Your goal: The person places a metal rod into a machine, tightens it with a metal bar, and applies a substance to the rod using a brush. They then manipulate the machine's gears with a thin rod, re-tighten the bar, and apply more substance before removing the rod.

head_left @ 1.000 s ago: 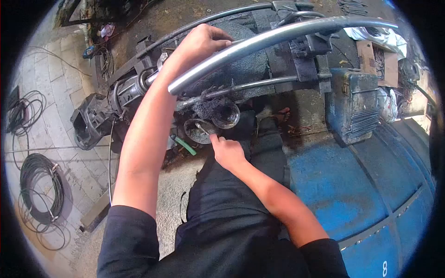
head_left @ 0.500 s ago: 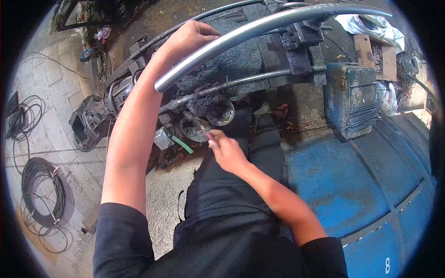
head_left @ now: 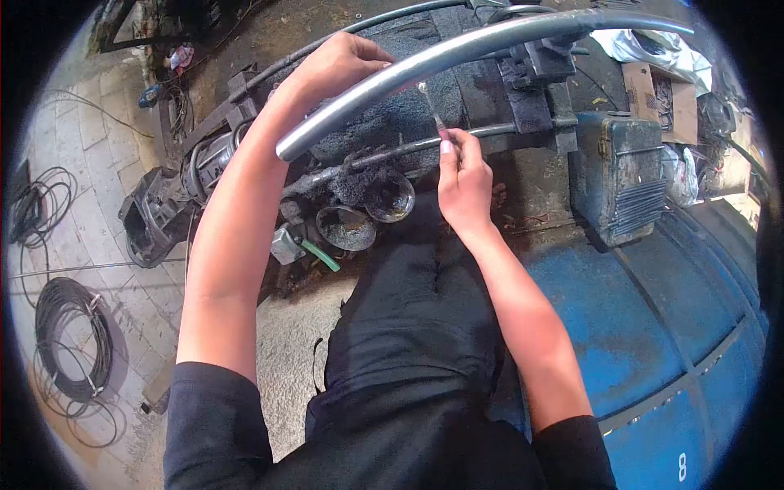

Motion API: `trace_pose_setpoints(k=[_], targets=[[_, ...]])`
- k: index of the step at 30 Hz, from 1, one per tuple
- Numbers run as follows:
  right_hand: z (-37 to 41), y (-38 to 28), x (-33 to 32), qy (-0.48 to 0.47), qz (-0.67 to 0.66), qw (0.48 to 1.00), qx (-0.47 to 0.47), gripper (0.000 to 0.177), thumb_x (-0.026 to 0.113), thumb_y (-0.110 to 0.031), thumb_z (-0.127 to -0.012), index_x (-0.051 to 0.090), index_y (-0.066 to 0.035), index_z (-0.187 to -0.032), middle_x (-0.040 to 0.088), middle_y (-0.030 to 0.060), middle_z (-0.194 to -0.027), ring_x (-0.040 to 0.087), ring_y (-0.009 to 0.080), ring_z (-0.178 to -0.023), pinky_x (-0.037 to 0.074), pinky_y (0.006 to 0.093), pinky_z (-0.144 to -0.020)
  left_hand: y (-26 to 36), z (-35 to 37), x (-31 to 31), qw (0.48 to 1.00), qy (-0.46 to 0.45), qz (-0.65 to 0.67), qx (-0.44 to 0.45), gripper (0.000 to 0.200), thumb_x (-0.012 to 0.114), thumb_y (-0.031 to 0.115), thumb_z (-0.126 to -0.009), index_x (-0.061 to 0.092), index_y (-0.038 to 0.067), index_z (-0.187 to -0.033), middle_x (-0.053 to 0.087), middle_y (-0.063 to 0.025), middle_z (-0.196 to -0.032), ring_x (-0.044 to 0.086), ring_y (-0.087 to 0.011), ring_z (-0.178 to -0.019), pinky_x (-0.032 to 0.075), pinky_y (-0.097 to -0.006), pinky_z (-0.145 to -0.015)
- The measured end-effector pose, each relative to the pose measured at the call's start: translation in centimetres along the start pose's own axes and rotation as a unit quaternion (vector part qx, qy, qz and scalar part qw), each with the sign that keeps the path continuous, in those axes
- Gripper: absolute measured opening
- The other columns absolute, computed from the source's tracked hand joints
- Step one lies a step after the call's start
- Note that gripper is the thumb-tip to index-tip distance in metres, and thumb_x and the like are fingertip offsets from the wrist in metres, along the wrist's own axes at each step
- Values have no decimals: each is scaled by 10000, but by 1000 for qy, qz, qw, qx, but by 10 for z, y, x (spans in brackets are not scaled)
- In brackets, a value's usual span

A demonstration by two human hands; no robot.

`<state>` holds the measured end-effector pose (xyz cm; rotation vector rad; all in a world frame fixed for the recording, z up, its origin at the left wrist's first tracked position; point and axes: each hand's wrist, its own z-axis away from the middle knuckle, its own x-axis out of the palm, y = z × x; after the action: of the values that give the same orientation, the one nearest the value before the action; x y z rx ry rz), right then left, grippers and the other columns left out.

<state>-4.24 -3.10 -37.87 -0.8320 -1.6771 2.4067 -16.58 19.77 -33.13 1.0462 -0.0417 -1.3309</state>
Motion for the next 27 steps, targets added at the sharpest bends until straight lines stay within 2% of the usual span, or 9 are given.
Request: trace_pose_setpoints(k=[1,8,15,18,20,23,27], targets=[[-1,1,0,-7,0,1000,20,237,526,-194,-987,570,-29,-1152,692,182,-931,682,365,-847,517,428,-726,-1,0,0,1000,-3,6,6,286,706,243,-854,747,64,-1073,740,-69,-850,674,-124,-758,536,-310,-731],[-6,2,3,11,5,1000,-3,223,536,-196,-981,571,-33,-1129,676,183,-844,677,376,-784,510,439,-677,1,3,1,999,-12,50,-16,279,698,214,-864,741,39,-1076,739,-72,-851,668,-116,-746,535,-294,-716],[-8,5,3,12,-1,1000,-3,194,547,-175,-975,575,-38,-1110,672,184,-817,675,375,-762,507,429,-645,3,3,1,1000,-9,24,-14,283,699,220,-869,739,39,-1083,741,-75,-859,669,-116,-749,535,-295,-716],[-8,9,3,32,9,999,-40,187,553,-175,-975,584,-40,-1099,675,182,-821,678,367,-760,510,422,-646,-7,-3,3,1000,-5,26,-9,288,705,232,-865,741,54,-1089,741,-76,-860,670,-119,-754,535,-304,-722],[-6,8,0,28,12,999,-21,183,554,-174,-976,593,-39,-1093,680,182,-838,684,361,-775,513,423,-664,-15,-7,4,1000,-4,21,15,292,710,240,-860,743,65,-1092,742,-77,-862,671,-122,-760,534,-310,-731],[7,22,0,11,7,1000,13,188,553,-178,-978,598,-46,-1105,682,183,-860,688,355,-793,517,420,-682,-7,0,2,999,-10,50,1,297,708,240,-852,743,59,-1084,742,-76,-864,672,-125,-767,533,-311,-744],[15,12,-8,-4,14,1000,2,199,547,-181,-981,598,-58,-1129,681,194,-905,686,360,-834,522,421,-716,-12,5,12,998,17,61,5,286,697,227,-847,745,53,-1069,745,-79,-886,680,-132,-776,533,-317,-750]])
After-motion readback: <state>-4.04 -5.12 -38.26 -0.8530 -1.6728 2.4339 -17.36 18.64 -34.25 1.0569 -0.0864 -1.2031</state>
